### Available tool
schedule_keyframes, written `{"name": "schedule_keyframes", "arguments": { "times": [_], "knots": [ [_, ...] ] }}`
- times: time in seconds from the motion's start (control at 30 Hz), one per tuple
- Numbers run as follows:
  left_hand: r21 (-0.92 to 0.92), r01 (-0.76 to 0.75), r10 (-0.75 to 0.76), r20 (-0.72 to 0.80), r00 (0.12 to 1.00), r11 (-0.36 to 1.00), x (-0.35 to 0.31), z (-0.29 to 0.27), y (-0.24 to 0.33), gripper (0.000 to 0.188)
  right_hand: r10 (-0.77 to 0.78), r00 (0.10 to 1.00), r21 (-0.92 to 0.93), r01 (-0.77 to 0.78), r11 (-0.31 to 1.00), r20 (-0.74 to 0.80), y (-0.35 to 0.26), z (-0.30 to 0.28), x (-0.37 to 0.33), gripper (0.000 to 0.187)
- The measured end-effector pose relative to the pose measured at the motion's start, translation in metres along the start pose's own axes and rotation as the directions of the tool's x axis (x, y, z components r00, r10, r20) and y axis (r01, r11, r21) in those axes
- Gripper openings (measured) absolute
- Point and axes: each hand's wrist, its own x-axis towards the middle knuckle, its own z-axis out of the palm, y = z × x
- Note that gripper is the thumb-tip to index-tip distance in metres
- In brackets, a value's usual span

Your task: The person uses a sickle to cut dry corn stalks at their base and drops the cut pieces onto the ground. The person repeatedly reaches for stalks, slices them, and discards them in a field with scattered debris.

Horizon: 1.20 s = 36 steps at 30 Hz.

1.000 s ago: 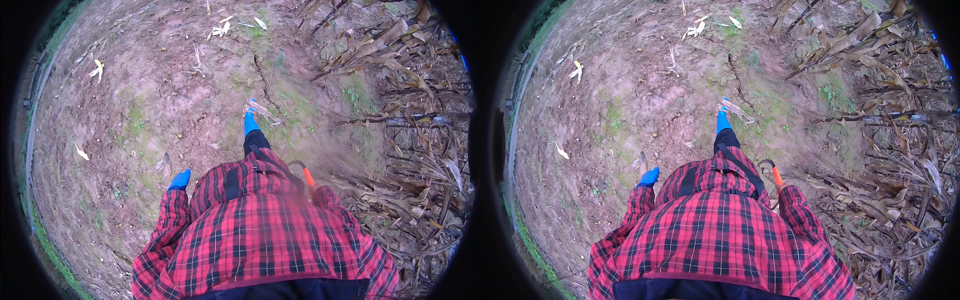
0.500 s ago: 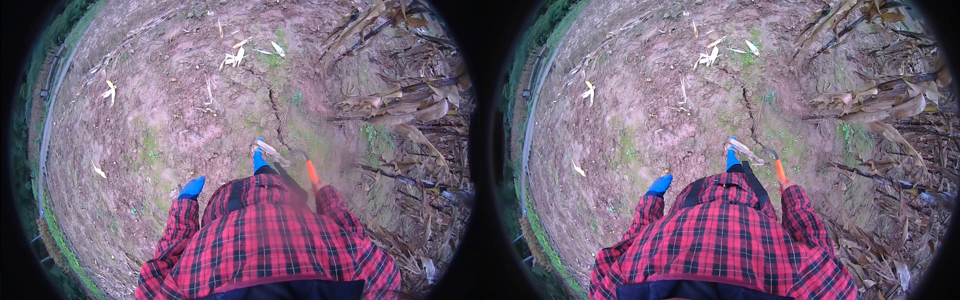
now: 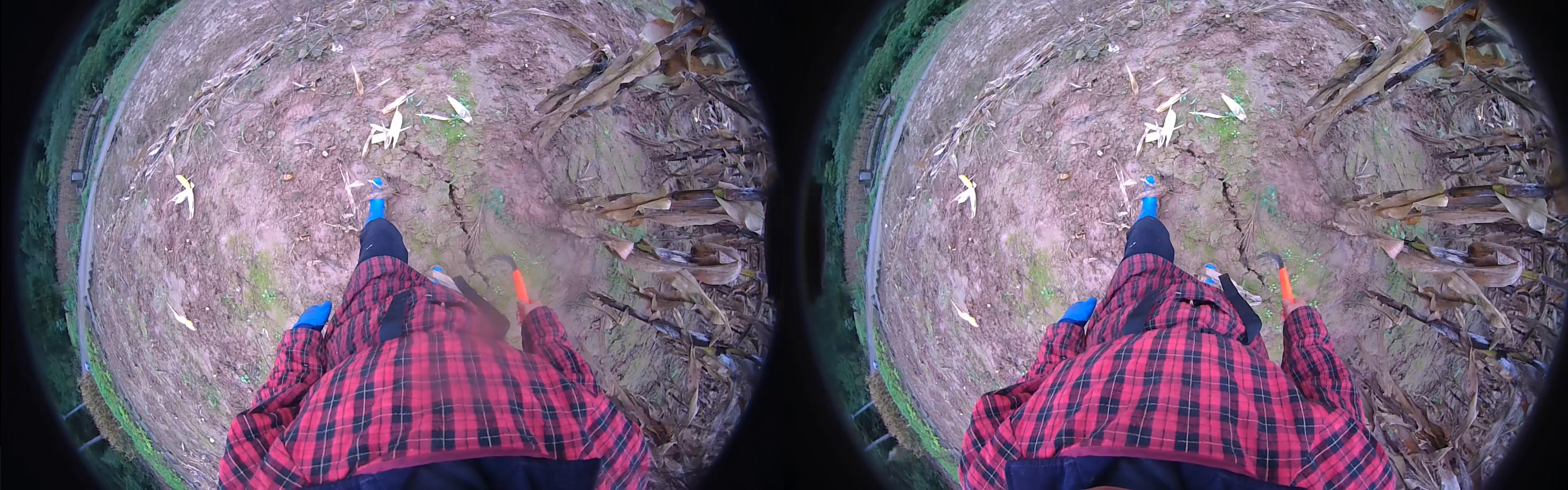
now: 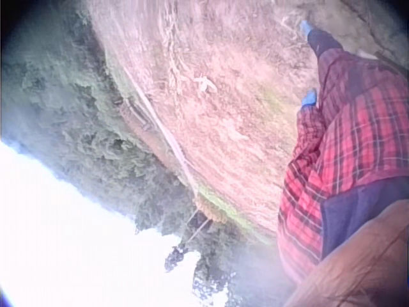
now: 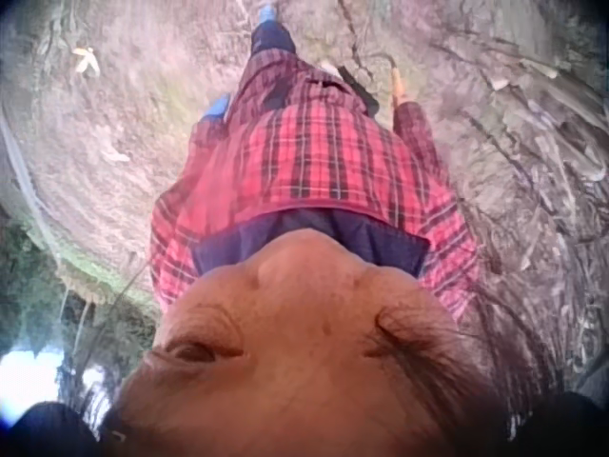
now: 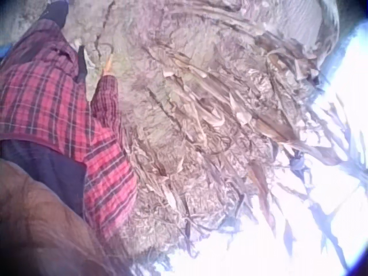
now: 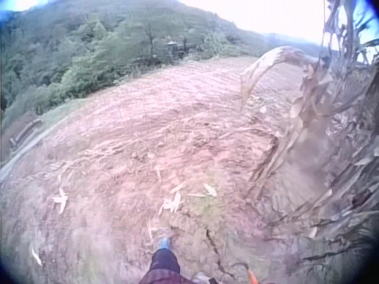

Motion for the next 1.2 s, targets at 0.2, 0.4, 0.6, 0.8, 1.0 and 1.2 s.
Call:
{"name": "schedule_keyframes", "arguments": {
  "times": [0.2,0.4,0.6,0.8,1.0,1.2],
  "knots": [
    [0.157,-0.136,0.137,0.004,0.991,0.978,0.124,-0.178,0.088,0.063,0.146,0.980,0.127,-0.129,0.983,-0.135,-0.074,0.055,-0.010,0.029],
    [0.209,-0.447,0.476,-0.120,0.871,0.870,0.134,-0.366,0.225,0.060,0.215,0.937,0.040,-0.212,0.976,-0.274,-0.138,0.094,-0.054,0.027],
    [0.354,-0.655,0.730,-0.138,0.670,0.668,0.139,-0.458,0.313,0.053,0.079,0.913,0.378,0.085,0.922,-0.400,-0.273,0.128,-0.141,0.019],
    [0.197,-0.602,0.577,0.175,0.798,0.773,0.072,-0.438,0.409,0.058,0.080,0.928,0.584,0.160,0.796,-0.363,-0.282,0.145,-0.133,0.021],
    [0.584,-0.777,0.751,0.400,0.526,0.234,-0.008,-0.421,0.482,0.053,-0.051,0.788,0.720,0.584,0.375,-0.613,-0.312,0.114,-0.137,0.025],
    [0.692,-0.573,0.894,0.402,-0.199,-0.439,-0.091,-0.395,0.554,0.048,-0.126,0.554,0.567,0.816,-0.115,-0.823,-0.429,-0.023,-0.144,0.023]
  ]
}}
